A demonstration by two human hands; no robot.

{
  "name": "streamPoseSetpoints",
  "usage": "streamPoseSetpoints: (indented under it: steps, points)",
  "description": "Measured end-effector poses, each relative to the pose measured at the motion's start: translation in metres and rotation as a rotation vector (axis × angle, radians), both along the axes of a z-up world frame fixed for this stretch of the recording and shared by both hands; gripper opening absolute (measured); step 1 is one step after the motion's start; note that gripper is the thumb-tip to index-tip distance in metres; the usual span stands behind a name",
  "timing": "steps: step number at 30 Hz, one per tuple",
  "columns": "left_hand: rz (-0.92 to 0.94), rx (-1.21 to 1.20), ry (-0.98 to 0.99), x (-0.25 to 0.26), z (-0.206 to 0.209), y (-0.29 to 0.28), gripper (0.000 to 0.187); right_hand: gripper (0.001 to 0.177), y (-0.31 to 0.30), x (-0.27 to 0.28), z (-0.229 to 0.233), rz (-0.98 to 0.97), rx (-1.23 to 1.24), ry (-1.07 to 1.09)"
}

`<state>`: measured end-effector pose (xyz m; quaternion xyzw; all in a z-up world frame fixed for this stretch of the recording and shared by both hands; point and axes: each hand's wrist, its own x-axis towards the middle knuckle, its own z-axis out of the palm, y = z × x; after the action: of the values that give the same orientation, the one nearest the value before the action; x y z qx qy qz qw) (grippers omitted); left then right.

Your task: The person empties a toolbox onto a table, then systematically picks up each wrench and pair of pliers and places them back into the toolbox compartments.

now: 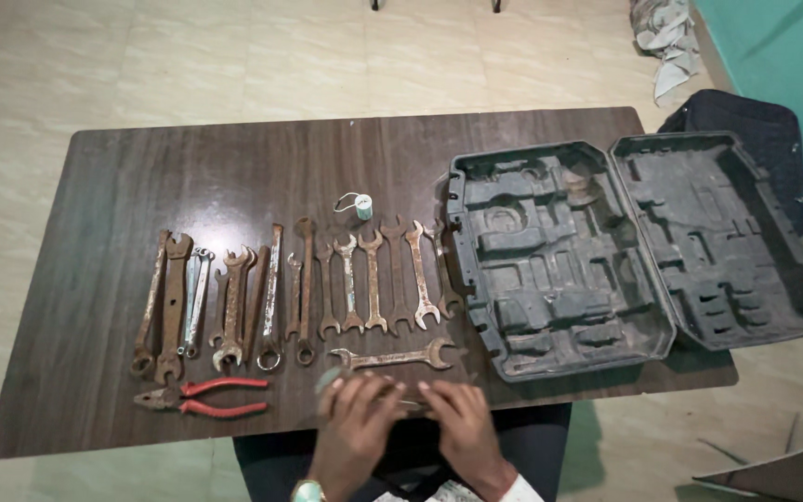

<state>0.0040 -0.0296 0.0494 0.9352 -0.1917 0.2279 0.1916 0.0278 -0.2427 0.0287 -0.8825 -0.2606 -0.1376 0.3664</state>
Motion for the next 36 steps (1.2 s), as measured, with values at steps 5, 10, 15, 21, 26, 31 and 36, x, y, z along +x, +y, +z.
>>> streamPoseSetpoints:
  steps: [5, 10, 15, 21, 26, 31, 36]
  points:
    - [-0.098, -0.201, -0.169, 0.001, -0.010, -0.044, 0.043, 0.051, -0.057, 0.010, 0.029, -0.321, -0.043, -0.188]
    - [-0.121, -0.134, 0.047, 0.038, -0.028, -0.047, 0.054, 0.040, -0.139, 0.077, 0.042, -0.644, -0.038, -0.173]
    - [-0.044, -0.105, 0.174, 0.045, -0.027, -0.048, 0.055, 0.043, -0.197, 0.148, 0.020, -0.805, -0.204, -0.021]
    - [0.073, -0.212, 0.198, 0.047, -0.027, -0.047, 0.051, 0.040, -0.212, 0.182, -0.018, -0.800, -0.261, -0.077]
    - [0.052, -0.177, 0.204, 0.049, -0.026, -0.047, 0.048, 0.039, -0.210, 0.180, -0.027, -0.780, -0.260, -0.028]
    - [0.058, -0.173, 0.214, 0.048, -0.024, -0.048, 0.047, 0.035, -0.207, 0.179, -0.032, -0.873, -0.440, -0.021]
    - [0.059, -0.184, 0.221, 0.049, -0.023, -0.049, 0.046, 0.031, -0.206, 0.178, -0.030, -0.895, -0.603, -0.035]
